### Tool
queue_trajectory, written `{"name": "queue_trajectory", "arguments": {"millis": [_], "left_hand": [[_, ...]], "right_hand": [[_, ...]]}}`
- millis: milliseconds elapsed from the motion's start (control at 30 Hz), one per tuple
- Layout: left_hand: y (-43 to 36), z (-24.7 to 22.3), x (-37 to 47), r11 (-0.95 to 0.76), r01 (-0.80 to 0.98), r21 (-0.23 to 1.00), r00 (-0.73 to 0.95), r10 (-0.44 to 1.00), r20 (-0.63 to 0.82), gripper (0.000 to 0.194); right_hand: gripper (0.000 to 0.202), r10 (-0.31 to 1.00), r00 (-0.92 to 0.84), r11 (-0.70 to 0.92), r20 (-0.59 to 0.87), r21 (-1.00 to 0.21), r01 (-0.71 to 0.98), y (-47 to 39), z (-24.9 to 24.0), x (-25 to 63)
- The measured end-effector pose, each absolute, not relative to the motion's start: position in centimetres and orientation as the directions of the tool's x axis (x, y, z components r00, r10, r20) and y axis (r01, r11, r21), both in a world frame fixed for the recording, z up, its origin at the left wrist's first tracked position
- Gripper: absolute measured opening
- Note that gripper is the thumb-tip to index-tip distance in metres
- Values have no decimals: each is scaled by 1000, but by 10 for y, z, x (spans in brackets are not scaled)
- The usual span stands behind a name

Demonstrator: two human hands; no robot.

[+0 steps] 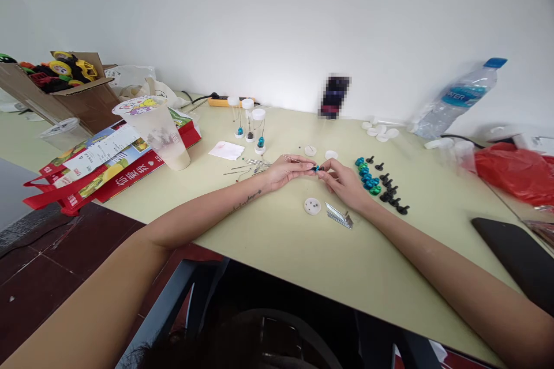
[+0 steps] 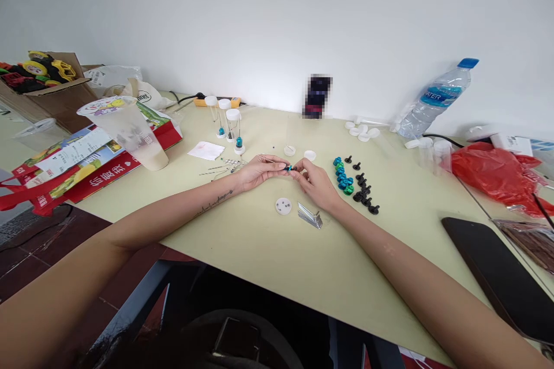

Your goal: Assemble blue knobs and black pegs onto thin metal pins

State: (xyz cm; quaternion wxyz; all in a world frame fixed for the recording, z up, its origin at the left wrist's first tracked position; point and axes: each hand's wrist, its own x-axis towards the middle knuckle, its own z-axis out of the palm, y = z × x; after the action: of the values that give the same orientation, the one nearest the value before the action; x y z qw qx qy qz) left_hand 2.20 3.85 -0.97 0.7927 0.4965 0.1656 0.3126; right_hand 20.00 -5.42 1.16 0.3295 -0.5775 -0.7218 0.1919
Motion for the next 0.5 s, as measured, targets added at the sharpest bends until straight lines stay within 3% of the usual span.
{"name": "queue_trajectory", "arguments": {"millis": [267,500], "left_hand": [[38,-10,22,323,-331,887,754,655,42,24],[38,-9,22,313,-331,890,756,652,53,24]], "right_hand": [[18,954,-110,275,280,-665,694,-54,9,199],[25,962,-117,254,247,-654,713,-54,11,200]]}}
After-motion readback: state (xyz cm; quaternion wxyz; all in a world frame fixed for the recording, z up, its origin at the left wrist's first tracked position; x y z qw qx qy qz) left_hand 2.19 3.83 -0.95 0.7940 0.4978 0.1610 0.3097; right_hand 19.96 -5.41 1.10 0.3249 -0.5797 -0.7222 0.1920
